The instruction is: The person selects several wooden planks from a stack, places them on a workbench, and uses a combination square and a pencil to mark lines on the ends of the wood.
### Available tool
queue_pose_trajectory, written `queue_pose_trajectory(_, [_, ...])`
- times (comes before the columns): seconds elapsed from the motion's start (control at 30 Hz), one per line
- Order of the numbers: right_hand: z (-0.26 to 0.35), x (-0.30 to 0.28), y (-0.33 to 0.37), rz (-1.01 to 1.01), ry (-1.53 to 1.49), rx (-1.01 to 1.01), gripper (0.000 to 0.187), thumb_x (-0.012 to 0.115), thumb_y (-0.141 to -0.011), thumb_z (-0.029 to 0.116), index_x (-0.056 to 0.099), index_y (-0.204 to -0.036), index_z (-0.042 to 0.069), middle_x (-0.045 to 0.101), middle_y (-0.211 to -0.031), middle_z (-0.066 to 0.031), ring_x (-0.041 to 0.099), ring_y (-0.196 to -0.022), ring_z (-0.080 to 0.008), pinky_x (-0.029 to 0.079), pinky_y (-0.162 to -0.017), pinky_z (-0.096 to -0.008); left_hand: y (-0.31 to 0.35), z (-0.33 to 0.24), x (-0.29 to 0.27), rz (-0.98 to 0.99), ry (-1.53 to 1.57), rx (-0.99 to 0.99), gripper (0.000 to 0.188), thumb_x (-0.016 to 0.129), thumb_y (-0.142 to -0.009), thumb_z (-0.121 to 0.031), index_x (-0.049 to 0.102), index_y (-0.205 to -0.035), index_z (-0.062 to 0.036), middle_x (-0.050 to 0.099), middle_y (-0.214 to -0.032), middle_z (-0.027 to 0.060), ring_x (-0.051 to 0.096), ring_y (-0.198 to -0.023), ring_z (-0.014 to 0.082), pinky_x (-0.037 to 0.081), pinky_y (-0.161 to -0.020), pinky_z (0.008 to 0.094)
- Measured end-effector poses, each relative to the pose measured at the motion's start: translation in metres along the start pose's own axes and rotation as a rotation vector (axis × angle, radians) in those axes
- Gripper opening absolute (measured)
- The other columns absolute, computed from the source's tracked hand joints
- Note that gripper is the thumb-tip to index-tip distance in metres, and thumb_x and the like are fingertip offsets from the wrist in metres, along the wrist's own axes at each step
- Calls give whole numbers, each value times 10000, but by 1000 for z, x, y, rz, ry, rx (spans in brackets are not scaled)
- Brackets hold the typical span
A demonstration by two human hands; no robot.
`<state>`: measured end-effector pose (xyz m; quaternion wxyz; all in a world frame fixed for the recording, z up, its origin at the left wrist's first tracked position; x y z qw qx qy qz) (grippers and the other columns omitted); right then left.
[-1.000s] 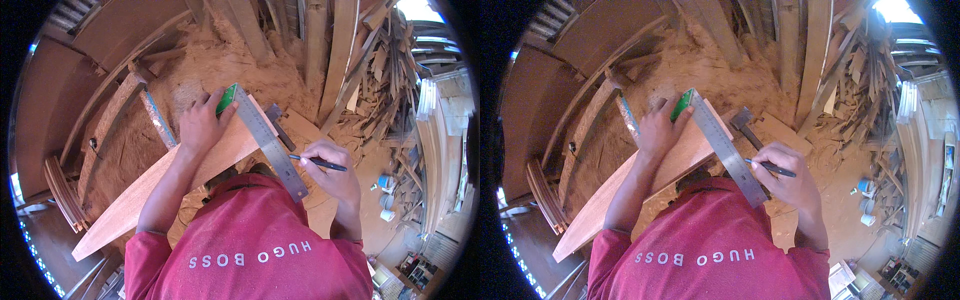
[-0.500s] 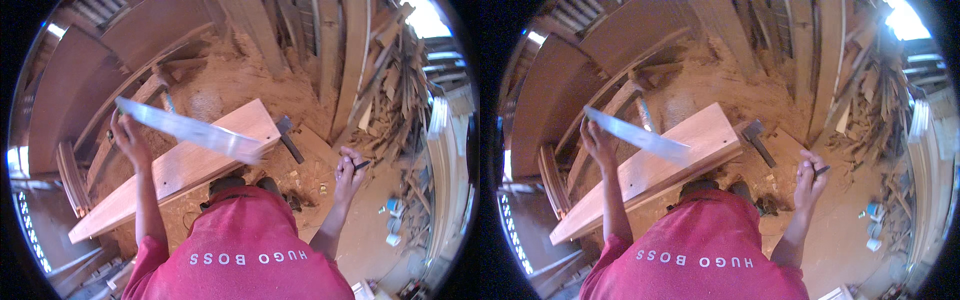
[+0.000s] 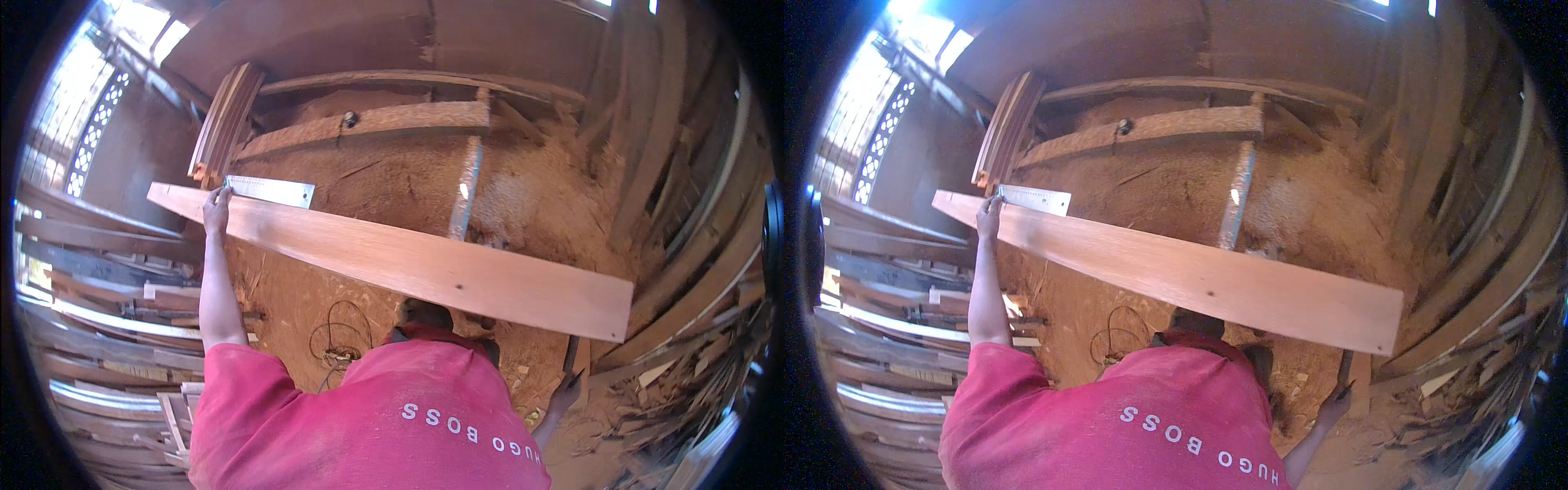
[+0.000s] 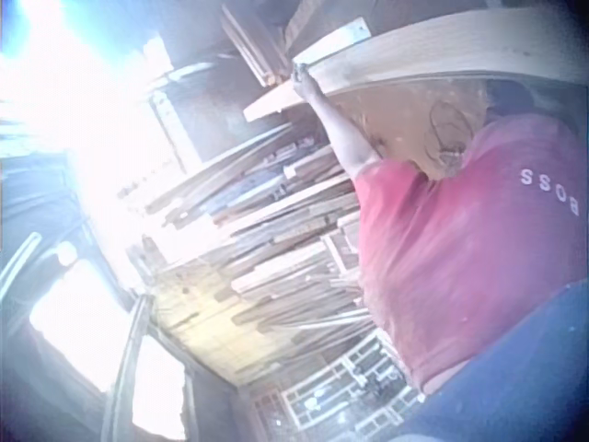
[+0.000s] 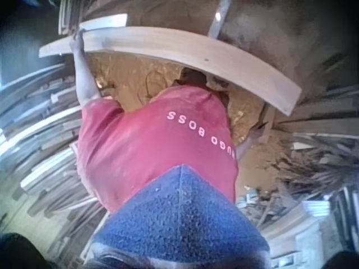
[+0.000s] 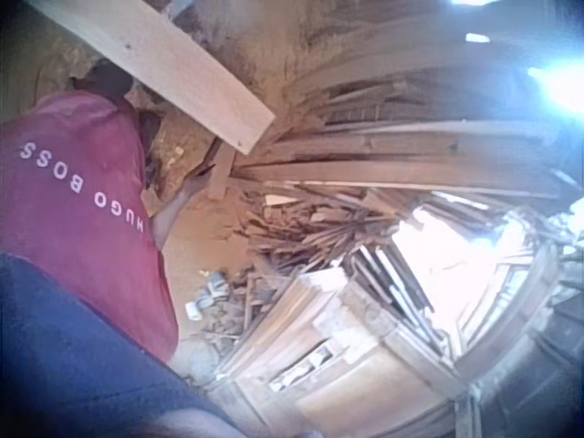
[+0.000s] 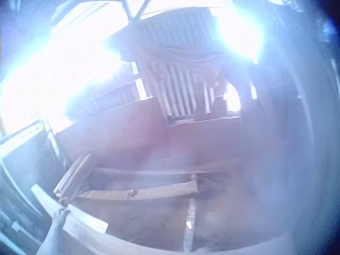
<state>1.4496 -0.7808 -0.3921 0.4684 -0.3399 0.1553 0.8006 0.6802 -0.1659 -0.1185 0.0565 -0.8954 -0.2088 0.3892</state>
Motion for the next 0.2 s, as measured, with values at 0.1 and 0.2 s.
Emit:
queue_pose_trajectory(0.1, [-33,45,65,180,125,221,367,571,-1022,277,629,-951,-78,659,-796,-241,648,-743,-349,483,-661,-468,-28,38,-18,8,-64,-74,452,675,-929,-455,727,-1166,-74,715,-991,101,638,-936,151,499,-829,323])
queue_pose_trajectory(0.2, [-30,82,115,278,381,215,363,577,-1011,285,651,-977,-68,676,-743,-219,630,-680,-407,487,-651,-496,-32,62,-26,46,-467,62,394,665,-914,-388,724,-1168,-93,718,-1053,131,676,-1000,250,515,-881,373])
Point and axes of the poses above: each hand's wrist, its own y-axis away from the middle knuckle, its own x-axis out of the palm, z = x × y, the point moved 3 cm from there along -y, towards the middle knuckle
